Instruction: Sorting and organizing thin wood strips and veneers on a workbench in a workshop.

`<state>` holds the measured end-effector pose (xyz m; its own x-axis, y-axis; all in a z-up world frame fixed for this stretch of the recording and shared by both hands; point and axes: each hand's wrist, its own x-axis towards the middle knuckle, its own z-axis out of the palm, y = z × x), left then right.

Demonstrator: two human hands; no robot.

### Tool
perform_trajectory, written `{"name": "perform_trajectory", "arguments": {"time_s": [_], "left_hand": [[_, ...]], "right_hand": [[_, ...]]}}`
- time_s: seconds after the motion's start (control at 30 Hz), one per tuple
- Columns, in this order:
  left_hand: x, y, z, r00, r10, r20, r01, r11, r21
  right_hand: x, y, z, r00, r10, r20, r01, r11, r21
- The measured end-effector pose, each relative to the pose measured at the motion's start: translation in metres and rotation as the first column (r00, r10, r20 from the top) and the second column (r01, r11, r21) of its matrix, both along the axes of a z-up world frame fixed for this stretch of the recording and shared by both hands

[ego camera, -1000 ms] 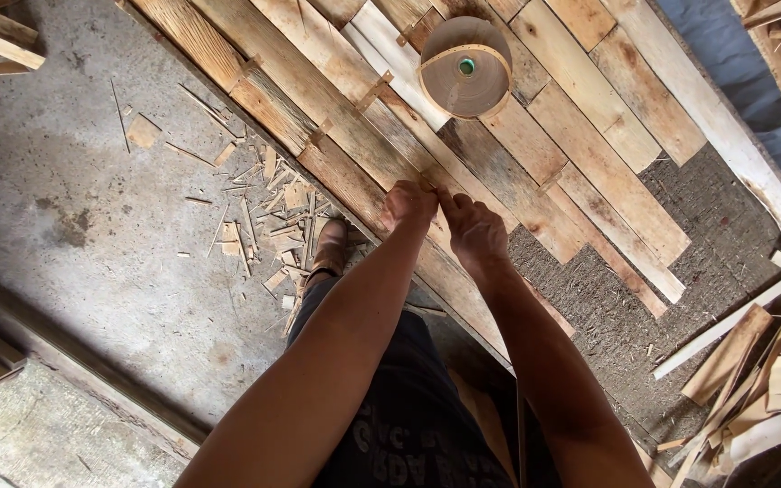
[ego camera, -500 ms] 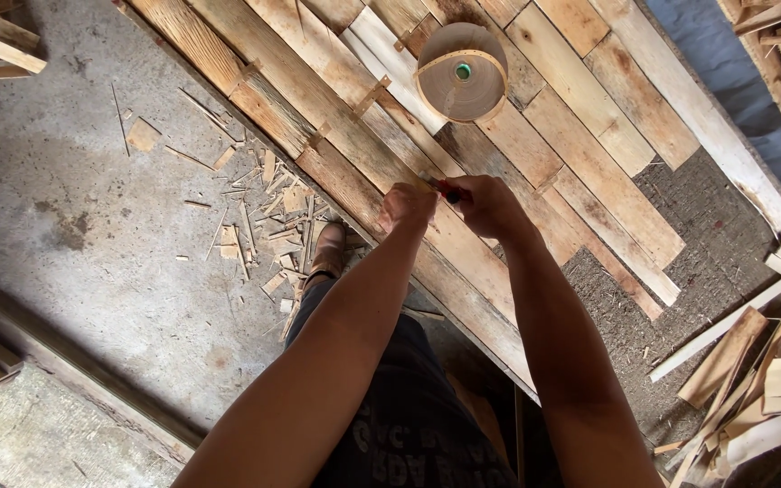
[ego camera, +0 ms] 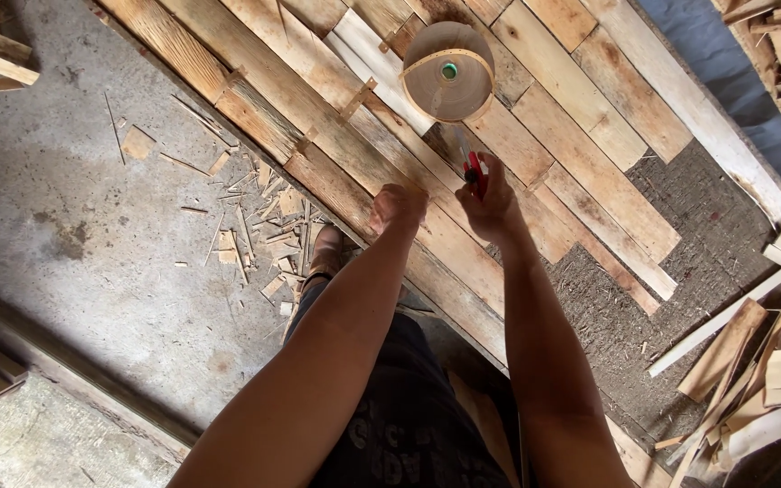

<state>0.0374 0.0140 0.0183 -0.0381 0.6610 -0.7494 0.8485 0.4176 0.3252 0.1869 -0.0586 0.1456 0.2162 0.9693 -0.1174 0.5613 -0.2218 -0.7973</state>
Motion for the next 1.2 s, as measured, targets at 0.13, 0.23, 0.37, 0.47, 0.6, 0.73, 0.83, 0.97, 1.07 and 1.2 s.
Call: {"name": "perform_trajectory", "arguments": {"time_s": [0.13,0.23,0.37,0.47,0.6,0.73,0.83,0.97,1.07,1.2], "left_hand": [[-0.005,0.003,0.041,1.000,-0.021,-0.014,0.020,0.998,-0.066],[0.000,0.002,-0.008,0.771,-0.529,-0.355,0.563,0.826,-0.008],[0.000,-0.001,-0.012,0.734,-0.558,-0.387,0.621,0.782,0.051],[-0.004,-0.006,0.000,0.974,-0.205,-0.096,0.213,0.974,0.072],[-0.007,-0.002,0.008,0.965,-0.203,-0.166,0.217,0.974,0.070],[-0.010,0.001,0.032,0.912,-0.323,-0.251,0.334,0.943,0.001],[-0.012,0.001,0.060,0.979,-0.185,-0.091,0.185,0.983,-0.011],[0.005,-0.007,-0.061,0.888,-0.400,-0.228,0.433,0.893,0.120],[-0.007,0.002,-0.051,0.815,-0.515,-0.264,0.555,0.826,0.102],[-0.013,0.005,0.118,0.999,0.030,0.035,-0.028,0.998,-0.047]], "right_hand": [[-0.020,-0.007,-0.033,0.983,-0.157,0.097,0.164,0.983,-0.077],[-0.035,-0.002,-0.035,0.953,-0.261,0.154,0.273,0.960,-0.068],[-0.046,0.008,-0.020,0.908,-0.304,0.288,0.365,0.911,-0.190],[-0.049,0.011,-0.012,0.900,-0.301,0.315,0.385,0.888,-0.252],[-0.046,0.012,-0.022,0.893,-0.310,0.325,0.408,0.862,-0.300],[-0.044,0.013,-0.028,0.892,-0.304,0.336,0.400,0.875,-0.271],[-0.044,0.015,-0.025,0.890,-0.300,0.344,0.411,0.854,-0.319],[-0.046,0.010,-0.023,0.892,-0.323,0.315,0.413,0.867,-0.279],[-0.044,0.008,-0.028,0.893,-0.335,0.301,0.415,0.872,-0.260],[-0.043,0.002,-0.028,0.896,-0.315,0.314,0.378,0.911,-0.165]]}}
